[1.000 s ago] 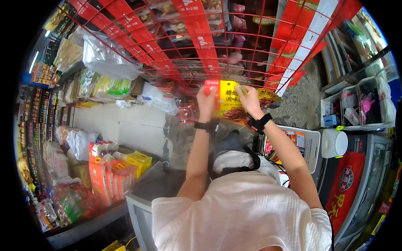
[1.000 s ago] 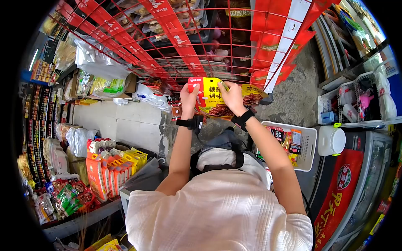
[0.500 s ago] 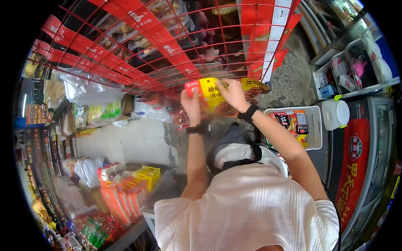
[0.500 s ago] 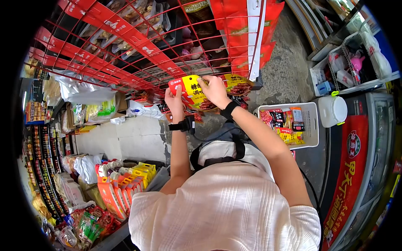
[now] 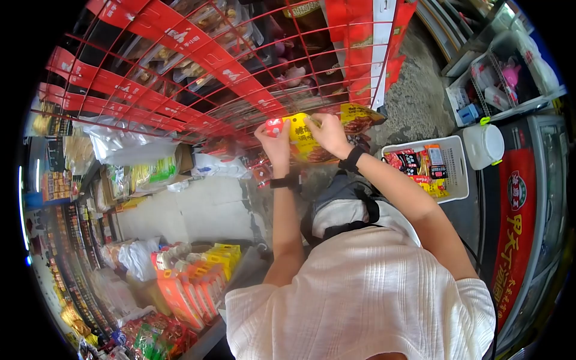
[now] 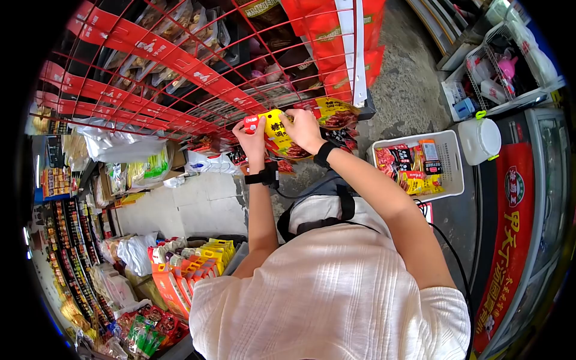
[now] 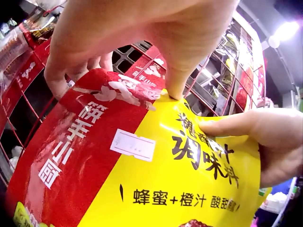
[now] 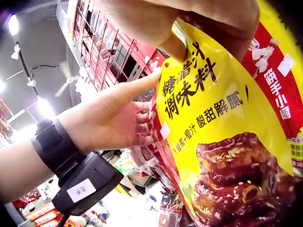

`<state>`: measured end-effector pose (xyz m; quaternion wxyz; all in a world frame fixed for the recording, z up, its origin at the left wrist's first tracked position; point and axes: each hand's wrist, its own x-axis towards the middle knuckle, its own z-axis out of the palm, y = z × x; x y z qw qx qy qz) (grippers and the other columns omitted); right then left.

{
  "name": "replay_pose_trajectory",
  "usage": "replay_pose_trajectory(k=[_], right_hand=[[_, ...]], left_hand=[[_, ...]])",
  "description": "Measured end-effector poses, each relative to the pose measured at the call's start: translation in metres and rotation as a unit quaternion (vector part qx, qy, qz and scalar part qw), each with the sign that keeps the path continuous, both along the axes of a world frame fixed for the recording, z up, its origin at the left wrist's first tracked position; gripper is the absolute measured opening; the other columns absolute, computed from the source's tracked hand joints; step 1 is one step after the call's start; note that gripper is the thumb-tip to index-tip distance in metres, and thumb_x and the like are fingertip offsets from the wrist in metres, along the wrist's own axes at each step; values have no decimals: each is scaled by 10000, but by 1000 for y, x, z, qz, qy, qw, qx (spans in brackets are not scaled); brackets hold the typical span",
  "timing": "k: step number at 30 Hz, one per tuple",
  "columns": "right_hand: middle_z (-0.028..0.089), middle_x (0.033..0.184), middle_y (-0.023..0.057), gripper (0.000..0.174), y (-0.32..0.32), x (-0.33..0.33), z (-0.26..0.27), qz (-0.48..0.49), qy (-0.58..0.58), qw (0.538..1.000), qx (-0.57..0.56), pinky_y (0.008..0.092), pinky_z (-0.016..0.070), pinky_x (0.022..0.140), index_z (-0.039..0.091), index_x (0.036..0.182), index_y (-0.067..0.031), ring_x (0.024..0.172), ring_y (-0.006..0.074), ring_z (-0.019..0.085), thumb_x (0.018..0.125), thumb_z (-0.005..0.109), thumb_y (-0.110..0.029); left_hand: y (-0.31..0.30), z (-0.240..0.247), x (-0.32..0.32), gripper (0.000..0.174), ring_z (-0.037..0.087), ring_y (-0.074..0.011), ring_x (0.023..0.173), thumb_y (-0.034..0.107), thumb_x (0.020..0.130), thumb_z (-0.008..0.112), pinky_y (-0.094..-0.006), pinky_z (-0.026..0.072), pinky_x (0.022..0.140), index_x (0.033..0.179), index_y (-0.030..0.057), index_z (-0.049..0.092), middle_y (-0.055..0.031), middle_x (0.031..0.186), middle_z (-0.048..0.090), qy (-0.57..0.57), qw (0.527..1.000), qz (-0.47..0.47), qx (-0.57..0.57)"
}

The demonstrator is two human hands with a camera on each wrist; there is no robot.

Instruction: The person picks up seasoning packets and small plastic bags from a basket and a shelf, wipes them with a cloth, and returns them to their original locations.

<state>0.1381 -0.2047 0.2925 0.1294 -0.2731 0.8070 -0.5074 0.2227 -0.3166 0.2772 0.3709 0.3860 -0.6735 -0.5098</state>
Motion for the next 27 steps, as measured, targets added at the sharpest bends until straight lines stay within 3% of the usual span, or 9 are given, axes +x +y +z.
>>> replay_pose_trajectory(k=[3, 5, 7, 9, 11, 15, 20, 23, 27], right_hand=[[597, 753, 211, 282, 10, 4, -10, -11, 6, 998, -65, 395, 473, 642, 633, 872, 1, 713, 345, 590, 795, 563, -261], [593, 687, 196, 259, 33, 6, 6, -16, -67, 996, -51, 325, 449, 568, 619, 858, 24, 611, 305, 592, 808, 560, -223], [590, 659, 183, 248, 51, 3, -12, -57, -29, 992, -107, 303, 433, 548, 617, 844, 27, 567, 262, 581, 807, 570, -214], [596, 674, 182, 239, 68, -3, -20, -88, -56, 986, -126, 306, 431, 551, 619, 832, 22, 581, 230, 587, 801, 582, -212], [614, 723, 166, 229, 84, -18, -29, -111, -33, 989, -91, 296, 437, 591, 618, 856, 9, 630, 219, 594, 793, 593, -209], [626, 793, 159, 243, 100, -41, -17, -137, -16, 989, -59, 308, 449, 652, 611, 929, -13, 740, 266, 616, 803, 578, -218], [627, 813, 157, 234, 102, -58, -16, -162, 20, 984, -70, 315, 455, 665, 624, 934, -45, 761, 284, 614, 798, 579, -230], [626, 796, 159, 226, 102, -58, -9, -176, 5, 982, -64, 320, 457, 657, 633, 917, -52, 748, 292, 612, 789, 587, -233], [623, 782, 167, 225, 97, -58, -4, -158, 22, 986, -39, 328, 460, 635, 634, 902, -37, 730, 289, 613, 775, 597, -219]], left_hand=[[5, 1, -2, 538, 555, -192, 815, 160, 671, 740, -294, 449, 717, 1042, -13, 390, -139, 915, 549, -4, 999, -1, -47], [10, -4, -3, 546, 560, -149, 759, 155, 675, 751, -248, 459, 685, 1024, -26, 372, -122, 884, 553, -24, 998, -33, -43], [29, -3, -4, 494, 563, -140, 742, 146, 679, 745, -246, 460, 673, 987, -29, 401, -123, 875, 562, -31, 996, -60, -56], [47, 20, -4, 293, 575, -112, 683, 136, 697, 726, -237, 458, 633, 823, 1, 500, -79, 760, 606, -129, 982, -107, -88], [53, 11, -13, 243, 583, -104, 668, 121, 716, 706, -229, 453, 618, 800, 5, 511, -71, 741, 621, -80, 982, -172, -4], [63, 6, -38, 208, 594, -100, 690, 61, 752, 657, -220, 450, 619, 852, -15, 491, -78, 778, 631, -19, 965, -260, -5], [74, 12, -62, 227, 606, -167, 615, 143, 725, 682, -277, 446, 558, 823, 14, 524, -104, 688, 622, -22, 975, -216, -43], [78, 20, -66, 220, 581, -92, 636, 117, 759, 665, -225, 435, 552, 813, -18, 500, -82, 717, 626, -27, 979, -198, -44], [72, 7, -69, 230, 589, -110, 628, 118, 733, 679, -245, 444, 564, 796, -13, 501, -94, 703, 621, -46, 981, -155, -105]])
